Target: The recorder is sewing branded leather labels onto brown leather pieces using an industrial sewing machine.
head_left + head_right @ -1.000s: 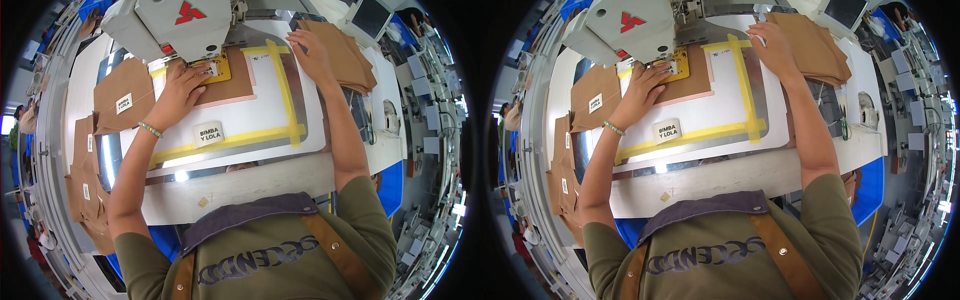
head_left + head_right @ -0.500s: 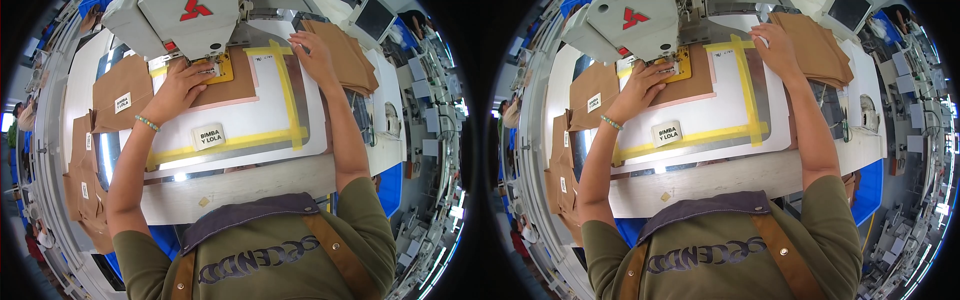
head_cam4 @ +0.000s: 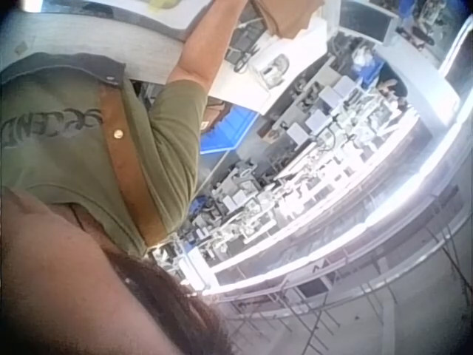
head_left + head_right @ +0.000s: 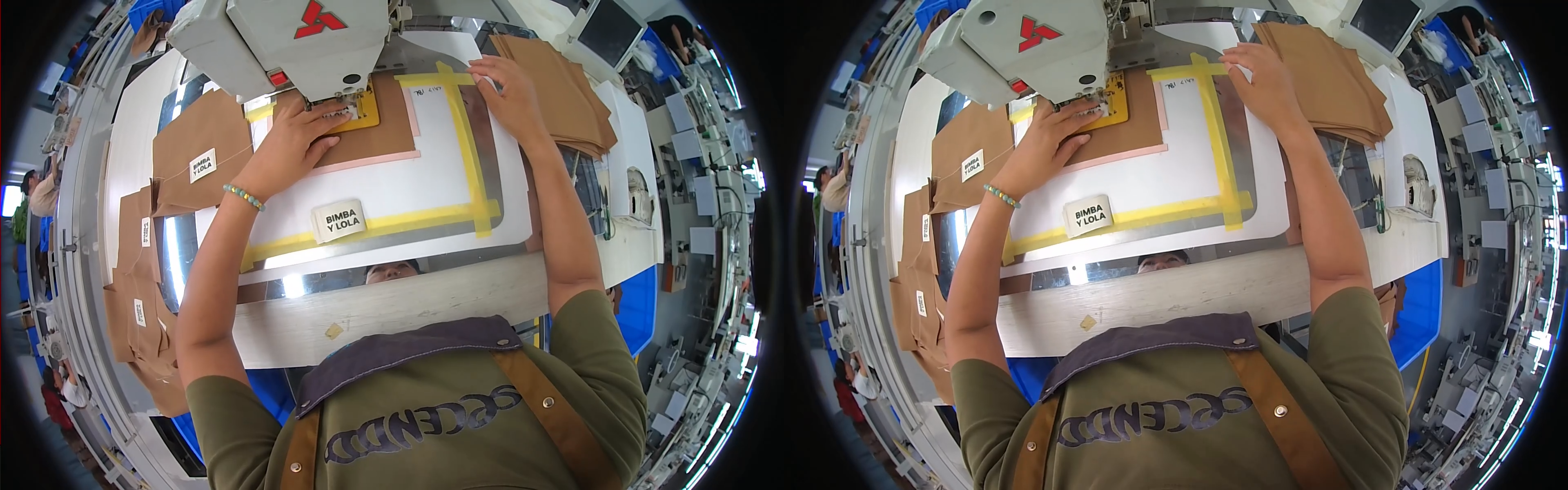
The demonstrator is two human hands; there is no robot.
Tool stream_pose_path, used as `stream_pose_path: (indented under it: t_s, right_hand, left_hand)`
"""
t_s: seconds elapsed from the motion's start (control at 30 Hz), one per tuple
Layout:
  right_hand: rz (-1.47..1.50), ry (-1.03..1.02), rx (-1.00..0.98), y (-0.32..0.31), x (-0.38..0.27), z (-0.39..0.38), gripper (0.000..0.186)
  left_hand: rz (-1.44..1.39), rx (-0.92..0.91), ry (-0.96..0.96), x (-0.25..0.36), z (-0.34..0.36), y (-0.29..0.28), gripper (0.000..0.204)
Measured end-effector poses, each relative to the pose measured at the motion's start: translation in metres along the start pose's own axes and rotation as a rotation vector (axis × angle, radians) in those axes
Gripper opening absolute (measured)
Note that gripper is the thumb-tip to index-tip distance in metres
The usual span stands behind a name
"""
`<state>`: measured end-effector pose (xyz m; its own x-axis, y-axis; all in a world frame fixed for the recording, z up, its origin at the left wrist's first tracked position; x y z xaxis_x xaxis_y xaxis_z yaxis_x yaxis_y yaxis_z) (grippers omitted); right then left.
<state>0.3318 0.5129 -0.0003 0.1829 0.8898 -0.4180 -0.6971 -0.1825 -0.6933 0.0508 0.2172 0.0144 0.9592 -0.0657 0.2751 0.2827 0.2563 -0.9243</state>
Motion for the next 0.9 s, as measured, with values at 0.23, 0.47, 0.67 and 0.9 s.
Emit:
stream_pose_path:
  t_s: [0.23,0.47,0.67,0.9]
  right_hand:
    - [-0.028,-0.039,0.012,0.003,-0.004,-0.002,0.021]
    - [0.088,-0.090,-0.045,0.012,-0.037,-0.001,0.020]
    - [-0.063,-0.299,-0.398,0.022,-0.103,-0.001,0.027]
    - [-0.266,-0.455,-0.401,0.037,-0.111,-0.002,0.021]
  left_hand:
    - [-0.012,0.024,-0.031,-0.009,0.009,0.000,0.041]
    - [-0.037,0.059,-0.116,-0.016,-0.017,-0.004,0.048]
    - [-0.169,0.041,-0.215,-0.037,-0.052,-0.028,0.055]
    - [-0.216,0.002,-0.232,-0.056,-0.056,-0.035,0.058]
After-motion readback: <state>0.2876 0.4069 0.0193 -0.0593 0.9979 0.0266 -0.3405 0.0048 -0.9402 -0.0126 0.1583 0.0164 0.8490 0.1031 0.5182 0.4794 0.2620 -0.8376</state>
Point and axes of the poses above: each hand's wrist, its own z-axis towards the middle knuckle, its own y-axis out of the palm, x = y × z, the point moved 1 cm from there along z, towards the middle knuckle, and after that the axes turned 3 degrees about -y, right-handed, at the moved point
